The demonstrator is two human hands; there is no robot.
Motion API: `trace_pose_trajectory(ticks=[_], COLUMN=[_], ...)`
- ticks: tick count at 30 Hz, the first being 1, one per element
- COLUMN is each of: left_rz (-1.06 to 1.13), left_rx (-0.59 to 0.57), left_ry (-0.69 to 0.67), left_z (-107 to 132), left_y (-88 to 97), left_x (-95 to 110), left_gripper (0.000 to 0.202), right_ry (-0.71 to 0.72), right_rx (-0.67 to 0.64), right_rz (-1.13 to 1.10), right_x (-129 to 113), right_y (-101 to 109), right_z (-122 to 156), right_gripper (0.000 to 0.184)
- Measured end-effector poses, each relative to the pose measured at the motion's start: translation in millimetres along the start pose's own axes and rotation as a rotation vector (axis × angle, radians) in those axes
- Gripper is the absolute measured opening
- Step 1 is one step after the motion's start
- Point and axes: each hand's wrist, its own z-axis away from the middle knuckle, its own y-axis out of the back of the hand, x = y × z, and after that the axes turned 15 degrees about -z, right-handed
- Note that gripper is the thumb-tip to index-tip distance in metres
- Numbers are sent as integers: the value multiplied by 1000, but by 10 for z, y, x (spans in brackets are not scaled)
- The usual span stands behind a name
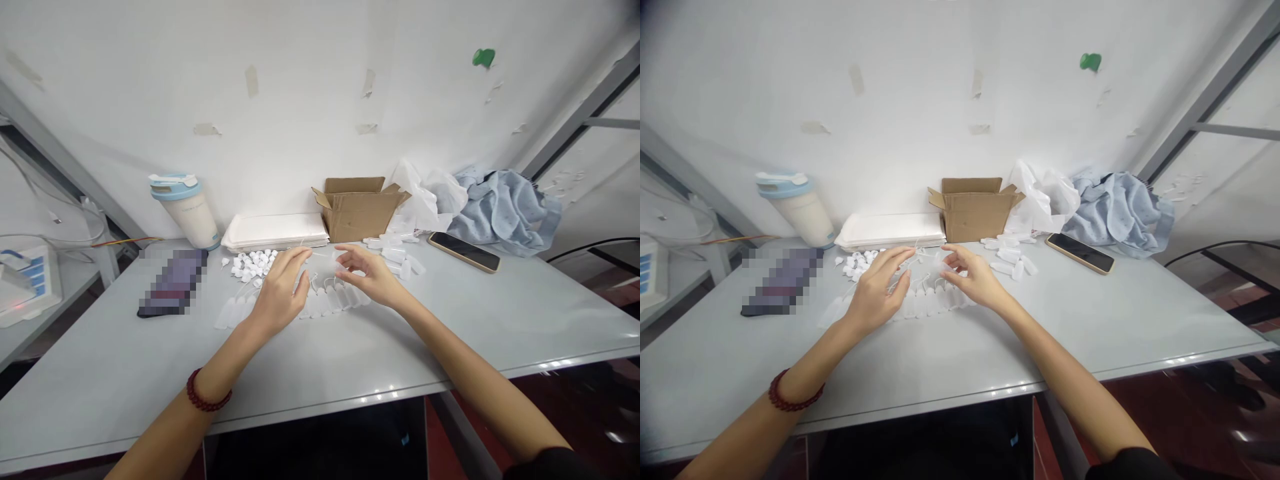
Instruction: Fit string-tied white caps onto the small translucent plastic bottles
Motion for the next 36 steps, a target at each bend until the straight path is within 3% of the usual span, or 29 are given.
trace_pose_trajectory(ticks=[12,22,25,31,36], left_rz=[26,165,263,470,604], left_rx=[-53,-85,-129,-328,-317], left_ry=[1,72,131,279,383], left_z=[23,-5,-16,-35,-61], left_y=[-17,37,65,122,149], left_x=[33,111,138,161,159], left_gripper=[33,25,23,22,14], right_ry=[34,-152,-162,-168,-191], right_rx=[-18,-69,-79,-116,-93], right_rz=[2,-361,-427,-491,-510], right_x=[-37,-198,-266,-331,-321], right_y=[-36,-128,-145,-165,-158], right_z=[27,89,103,132,145], right_gripper=[33,32,30,29,32])
